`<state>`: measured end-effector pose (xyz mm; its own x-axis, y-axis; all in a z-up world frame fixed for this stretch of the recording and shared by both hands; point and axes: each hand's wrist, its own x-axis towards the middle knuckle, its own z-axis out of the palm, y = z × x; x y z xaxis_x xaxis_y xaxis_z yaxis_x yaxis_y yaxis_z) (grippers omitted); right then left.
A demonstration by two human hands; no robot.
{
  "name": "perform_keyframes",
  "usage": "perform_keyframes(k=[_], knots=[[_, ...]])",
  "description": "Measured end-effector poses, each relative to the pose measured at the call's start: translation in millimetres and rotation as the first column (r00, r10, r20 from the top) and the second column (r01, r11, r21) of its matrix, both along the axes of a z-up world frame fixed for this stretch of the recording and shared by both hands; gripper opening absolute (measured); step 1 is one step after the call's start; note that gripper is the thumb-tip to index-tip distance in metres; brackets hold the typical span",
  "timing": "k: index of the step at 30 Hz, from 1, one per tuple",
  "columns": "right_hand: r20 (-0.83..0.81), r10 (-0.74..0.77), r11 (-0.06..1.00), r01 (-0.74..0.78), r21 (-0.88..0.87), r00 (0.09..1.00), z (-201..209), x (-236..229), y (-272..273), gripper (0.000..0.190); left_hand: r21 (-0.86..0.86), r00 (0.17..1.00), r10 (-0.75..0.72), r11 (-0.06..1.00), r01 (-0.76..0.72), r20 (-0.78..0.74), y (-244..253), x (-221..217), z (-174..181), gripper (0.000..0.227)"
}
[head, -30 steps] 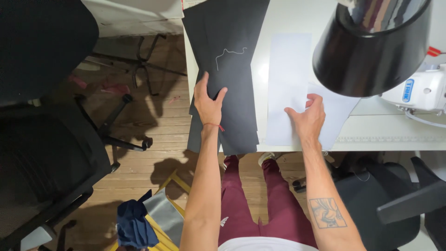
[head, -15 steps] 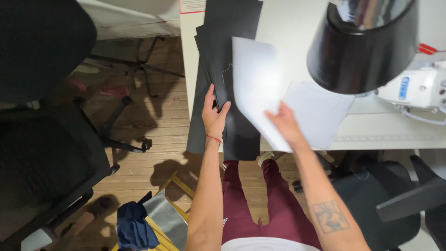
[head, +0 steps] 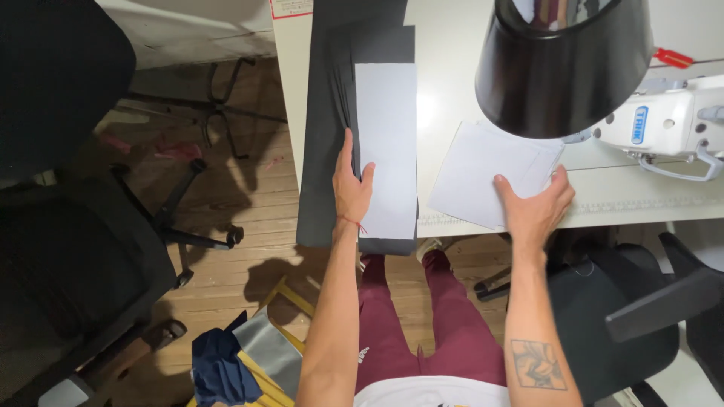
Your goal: Organizing and sorting paper patterns and material pieces on a workbench
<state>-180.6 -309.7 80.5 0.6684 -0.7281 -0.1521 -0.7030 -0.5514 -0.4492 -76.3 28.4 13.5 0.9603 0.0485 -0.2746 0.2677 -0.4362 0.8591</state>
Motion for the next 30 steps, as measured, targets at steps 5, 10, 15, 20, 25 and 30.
perform_keyframes(k=[5, 10, 15, 20, 25, 30], knots=[[-0.065, 0.004, 0.999, -0.002, 0.039, 0.998, 20.0, 20.3, 18.3, 0.140, -0.005, 1.000, -0.020, 1.000, 0.020, -0.013, -11.8, -4.7, -10.7, 0.091], [-0.098, -0.004, 0.995, 0.014, 0.097, 0.995, 17.3, 25.1, 2.7, 0.141, 0.001, 0.999, -0.024, 1.000, 0.024, -0.025, -12.1, -7.3, -15.0, 0.091], [-0.108, -0.030, 0.980, 0.050, 0.191, 0.994, 15.1, 32.1, -4.1, 0.130, 0.020, 0.999, -0.027, 0.999, 0.027, -0.017, -10.9, -9.2, -16.9, 0.091], [-0.107, -0.032, 0.972, 0.056, 0.226, 0.994, 13.1, 38.1, -5.0, 0.125, 0.041, 1.000, -0.014, 0.999, 0.014, -0.003, -15.1, -10.9, -18.8, 0.091], [-0.103, -0.010, 0.969, 0.035, 0.243, 0.995, 3.4, 38.0, -11.3, 0.126, 0.048, 1.000, -0.014, 0.999, 0.014, 0.005, -16.7, -13.3, -22.9, 0.091], [-0.122, 0.028, 0.991, -0.011, 0.133, 0.992, 37.7, 48.7, 10.8, 0.116, 0.084, 0.999, 0.004, 0.996, -0.008, 0.049, -19.9, -14.0, -23.3, 0.092]])
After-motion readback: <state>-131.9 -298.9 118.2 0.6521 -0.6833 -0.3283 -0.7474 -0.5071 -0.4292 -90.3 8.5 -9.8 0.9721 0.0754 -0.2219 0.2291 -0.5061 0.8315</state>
